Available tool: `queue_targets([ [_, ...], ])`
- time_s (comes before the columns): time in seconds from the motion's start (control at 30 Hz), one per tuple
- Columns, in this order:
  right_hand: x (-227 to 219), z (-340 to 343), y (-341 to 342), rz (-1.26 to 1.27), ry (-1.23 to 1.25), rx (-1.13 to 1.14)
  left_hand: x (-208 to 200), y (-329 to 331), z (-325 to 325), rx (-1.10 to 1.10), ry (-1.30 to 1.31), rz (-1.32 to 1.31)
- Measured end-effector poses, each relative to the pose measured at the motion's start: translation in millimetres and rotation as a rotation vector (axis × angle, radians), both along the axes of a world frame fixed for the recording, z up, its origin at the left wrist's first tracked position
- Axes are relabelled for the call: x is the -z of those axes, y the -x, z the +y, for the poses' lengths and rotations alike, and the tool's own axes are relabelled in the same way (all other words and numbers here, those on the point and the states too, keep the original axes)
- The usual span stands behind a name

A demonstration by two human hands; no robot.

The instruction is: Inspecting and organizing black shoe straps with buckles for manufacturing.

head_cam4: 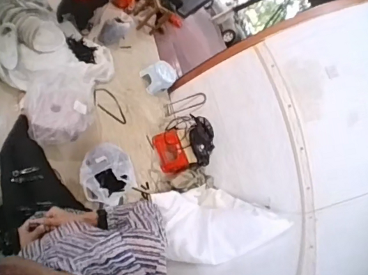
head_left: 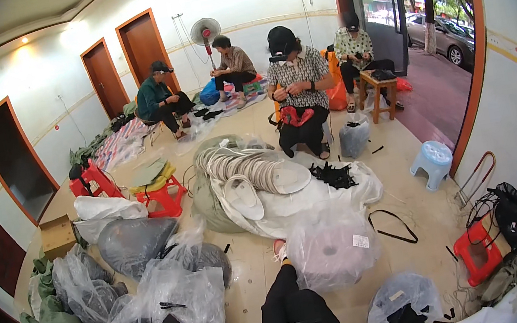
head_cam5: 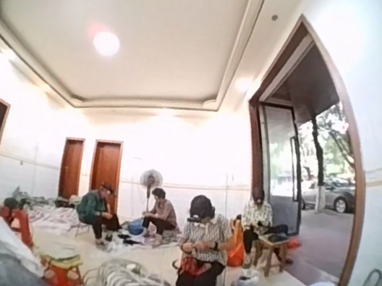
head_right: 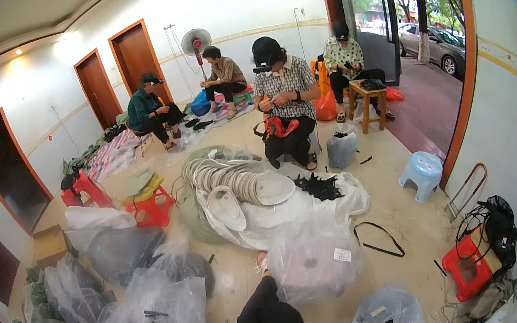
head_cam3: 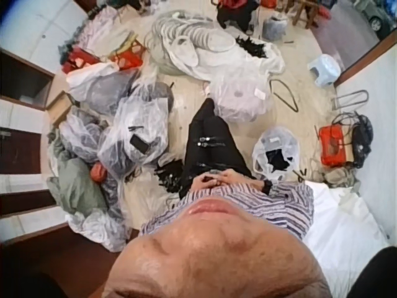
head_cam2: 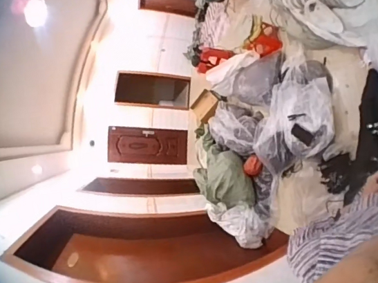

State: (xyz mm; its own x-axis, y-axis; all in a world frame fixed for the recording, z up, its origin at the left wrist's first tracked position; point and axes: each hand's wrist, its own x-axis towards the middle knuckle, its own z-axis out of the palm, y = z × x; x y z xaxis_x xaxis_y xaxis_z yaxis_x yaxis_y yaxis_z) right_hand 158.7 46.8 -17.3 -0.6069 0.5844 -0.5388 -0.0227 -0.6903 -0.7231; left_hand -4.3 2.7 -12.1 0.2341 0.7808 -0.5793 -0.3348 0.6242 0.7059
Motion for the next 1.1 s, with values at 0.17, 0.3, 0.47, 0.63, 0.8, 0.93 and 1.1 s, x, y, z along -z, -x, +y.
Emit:
queue_targets([
  [0.17, 0, -2, -1, 0.014, 0.003, -0.009, 1, -2, -4, -0.009, 0.005, 0.01],
  [0.3, -1, -6, -1, 0.018, 0.007, -0.005, -1, -2, -5, -0.012, 0.002, 0.022],
  [0.47, -1, -11, -2, 0.018, 0.016, -0.011, 0, -3, -10, -0.021, 0.008, 0.04],
  [0.63, 5, -22, 0, 0.054, 0.055, 0.013, 0, -3, -15, -0.054, 0.011, 0.062],
  [0.8, 12, -25, -5, 0.127, 0.062, 0.021, 7, -4, -19, -0.017, -0.032, 0.146],
  [0.93, 25, -28, -3, -0.029, -0.052, -0.046, 1, -5, -18, 0.048, -0.044, 0.252],
  [1.1, 30, -19, 3, -0.556, -1.415, -0.043, 15, 1, -13, 0.062, -0.286, 0.494],
])
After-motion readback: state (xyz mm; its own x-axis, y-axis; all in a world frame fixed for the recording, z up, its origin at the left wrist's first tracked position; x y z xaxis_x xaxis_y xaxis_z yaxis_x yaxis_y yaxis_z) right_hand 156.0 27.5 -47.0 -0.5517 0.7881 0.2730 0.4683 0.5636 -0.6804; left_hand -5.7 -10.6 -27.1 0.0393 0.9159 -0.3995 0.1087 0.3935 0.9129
